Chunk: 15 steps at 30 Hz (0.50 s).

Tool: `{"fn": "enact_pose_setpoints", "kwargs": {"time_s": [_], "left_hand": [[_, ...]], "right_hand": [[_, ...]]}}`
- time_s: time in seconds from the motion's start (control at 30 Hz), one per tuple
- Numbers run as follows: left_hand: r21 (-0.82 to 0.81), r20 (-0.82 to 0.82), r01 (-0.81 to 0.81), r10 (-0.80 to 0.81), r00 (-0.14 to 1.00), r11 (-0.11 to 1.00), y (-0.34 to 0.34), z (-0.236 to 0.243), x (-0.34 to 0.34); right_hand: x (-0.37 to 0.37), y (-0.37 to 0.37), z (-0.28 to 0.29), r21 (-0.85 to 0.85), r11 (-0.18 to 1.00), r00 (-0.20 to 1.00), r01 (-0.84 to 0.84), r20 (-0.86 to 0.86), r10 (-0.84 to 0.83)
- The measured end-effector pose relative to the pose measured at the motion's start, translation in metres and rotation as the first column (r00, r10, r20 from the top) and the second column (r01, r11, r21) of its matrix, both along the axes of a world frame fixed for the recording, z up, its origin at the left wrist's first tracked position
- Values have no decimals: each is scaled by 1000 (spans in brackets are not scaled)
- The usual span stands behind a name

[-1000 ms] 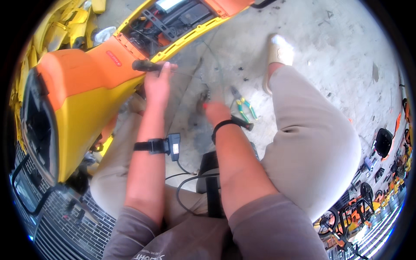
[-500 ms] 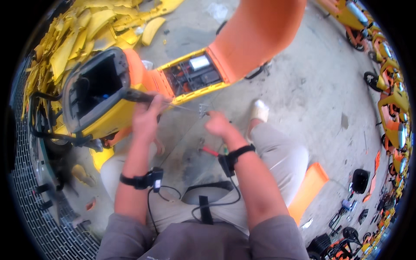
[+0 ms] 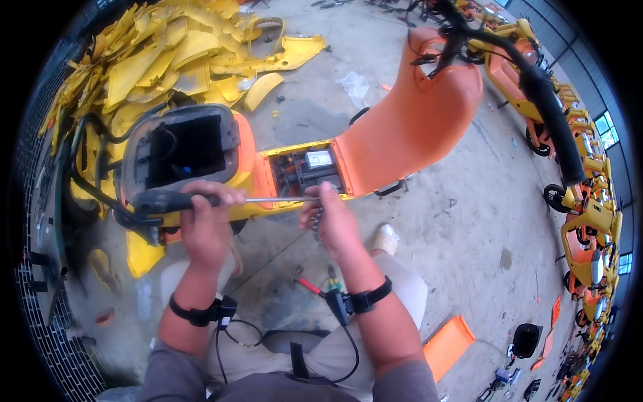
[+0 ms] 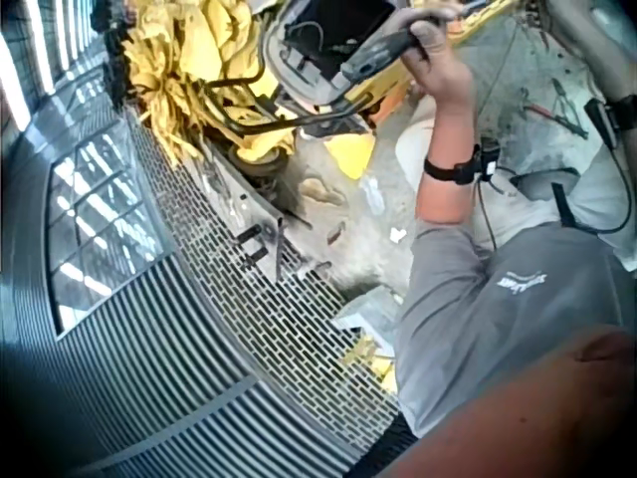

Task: The person repairs a metal chain from a yellow scooter by hand and with tools. They use a screwdriver to probe the links, a hammer to tap parts, and pliers to hold or pull the chain components while sitting on a crate.

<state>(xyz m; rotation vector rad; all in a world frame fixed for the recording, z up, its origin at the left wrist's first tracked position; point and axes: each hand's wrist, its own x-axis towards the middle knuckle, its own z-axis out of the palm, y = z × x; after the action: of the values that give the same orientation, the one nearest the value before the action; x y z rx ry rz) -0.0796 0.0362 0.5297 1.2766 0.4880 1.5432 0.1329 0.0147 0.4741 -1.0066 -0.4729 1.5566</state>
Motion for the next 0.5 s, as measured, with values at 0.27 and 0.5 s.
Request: {"fn": "enact_pose_setpoints", "kwargs": {"time_s": [0.27, 0.5], "left_hand": [[118, 129, -36, 20, 991, 992, 2, 2, 18], [131, 292, -308, 261, 920, 942, 25, 54, -28]], "right_hand": [[-20, 31, -21, -118, 992, 939, 49, 345, -5], [18, 53, -34, -164, 981, 975, 102, 213, -65]]}}
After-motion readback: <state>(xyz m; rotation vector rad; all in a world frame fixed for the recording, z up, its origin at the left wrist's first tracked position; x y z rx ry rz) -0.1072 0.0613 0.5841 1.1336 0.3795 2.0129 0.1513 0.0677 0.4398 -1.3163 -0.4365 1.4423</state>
